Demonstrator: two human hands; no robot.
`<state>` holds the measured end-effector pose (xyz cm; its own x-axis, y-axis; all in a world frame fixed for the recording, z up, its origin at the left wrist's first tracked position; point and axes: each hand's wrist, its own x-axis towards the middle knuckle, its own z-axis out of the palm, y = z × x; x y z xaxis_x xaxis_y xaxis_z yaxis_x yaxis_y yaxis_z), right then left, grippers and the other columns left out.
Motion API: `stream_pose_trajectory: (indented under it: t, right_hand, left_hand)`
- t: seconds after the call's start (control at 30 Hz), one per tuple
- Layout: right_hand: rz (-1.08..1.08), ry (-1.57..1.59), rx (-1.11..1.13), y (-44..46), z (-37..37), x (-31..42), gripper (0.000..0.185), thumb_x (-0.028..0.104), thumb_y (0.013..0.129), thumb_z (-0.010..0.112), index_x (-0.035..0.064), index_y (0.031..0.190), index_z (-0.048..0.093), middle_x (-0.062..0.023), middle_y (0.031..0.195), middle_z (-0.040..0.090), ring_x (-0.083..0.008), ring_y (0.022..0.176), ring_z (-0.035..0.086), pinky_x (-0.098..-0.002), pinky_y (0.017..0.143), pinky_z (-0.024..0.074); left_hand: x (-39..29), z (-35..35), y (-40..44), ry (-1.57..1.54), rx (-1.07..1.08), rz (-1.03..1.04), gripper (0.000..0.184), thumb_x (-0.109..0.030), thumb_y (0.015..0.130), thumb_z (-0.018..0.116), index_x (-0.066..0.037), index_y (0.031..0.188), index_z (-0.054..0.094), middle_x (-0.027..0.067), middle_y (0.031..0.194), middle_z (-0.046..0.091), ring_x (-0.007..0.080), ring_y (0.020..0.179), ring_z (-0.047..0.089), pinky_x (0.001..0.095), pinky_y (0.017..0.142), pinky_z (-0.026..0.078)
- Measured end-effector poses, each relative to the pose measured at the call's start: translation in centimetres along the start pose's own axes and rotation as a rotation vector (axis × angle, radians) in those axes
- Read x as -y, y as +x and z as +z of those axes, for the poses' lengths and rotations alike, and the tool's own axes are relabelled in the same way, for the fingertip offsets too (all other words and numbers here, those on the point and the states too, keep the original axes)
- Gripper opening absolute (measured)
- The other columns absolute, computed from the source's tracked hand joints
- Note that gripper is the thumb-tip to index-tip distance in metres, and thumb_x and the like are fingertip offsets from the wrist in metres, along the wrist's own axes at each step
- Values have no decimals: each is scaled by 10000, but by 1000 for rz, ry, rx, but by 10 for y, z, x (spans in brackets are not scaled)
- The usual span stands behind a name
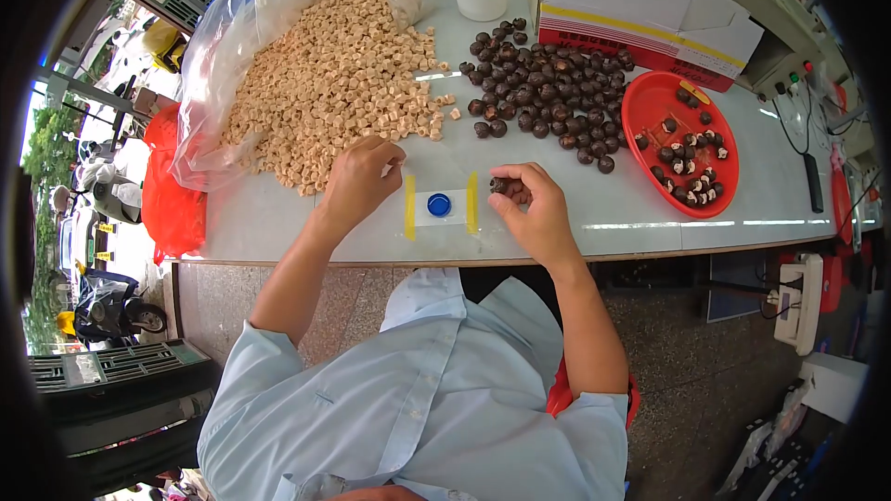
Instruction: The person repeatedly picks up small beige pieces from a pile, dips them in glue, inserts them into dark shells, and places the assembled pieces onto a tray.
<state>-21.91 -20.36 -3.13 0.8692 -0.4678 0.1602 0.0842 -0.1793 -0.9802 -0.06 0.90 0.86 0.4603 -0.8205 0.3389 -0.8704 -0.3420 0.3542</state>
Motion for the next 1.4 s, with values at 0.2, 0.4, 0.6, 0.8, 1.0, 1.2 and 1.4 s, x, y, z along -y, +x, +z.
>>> stream_pose_trajectory:
  t: [0.2,0.4,0.6,0.8,1.0,1.2,1.4]
  right_hand:
    - [16,3,-21,-1,0,1,331,-69,904,770,0,1225,728,-50,1102,673,-123,928,667,-273,832,557]
    - [20,-14,-17,0,1,0,339,-75,901,774,0,1228,727,-48,1103,670,-121,926,666,-274,833,559]
    - [11,-9,-21,0,0,1,357,-73,899,779,-2,1244,724,-47,1098,666,-117,934,667,-270,829,555]
    - [18,20,-47,-1,0,1,414,-73,892,784,29,1289,728,-40,1113,658,-106,915,644,-261,806,533]
    - [-29,-61,-10,-1,-4,1,402,-88,896,769,26,1278,711,-43,1123,654,-103,944,654,-261,817,541]
    - [96,145,-13,-3,-1,0,353,-102,923,744,-12,1259,681,-58,1139,704,-128,1022,722,-272,884,581]
    - [96,127,29,-8,9,6,318,-101,927,751,-16,1218,657,-83,1117,743,-142,1026,738,-281,903,591]
  left_hand:
    - [-33,-16,-7,-232,116,-19,158,-49,825,809,-44,982,791,109,883,751,266,761,714,392,711,582]
    - [-49,-11,-10,-255,216,53,187,-31,800,796,-42,986,797,118,894,759,297,801,735,407,742,589]
    - [-51,-6,-9,-205,256,62,187,-22,795,767,-34,979,795,120,911,762,313,849,737,425,787,591]
    - [-57,-4,-6,-122,255,110,161,-26,788,751,-34,946,783,121,884,735,328,853,716,440,804,581]
    - [-58,-4,-4,-80,239,150,134,-25,787,750,-40,917,773,118,865,719,329,839,707,445,794,574]
    - [-58,-11,-3,-105,223,109,142,-29,793,764,-34,934,779,117,879,736,324,837,721,435,784,582]
    - [-59,-18,4,-317,177,16,207,-52,799,832,-26,1002,802,104,916,770,235,788,731,362,718,589]
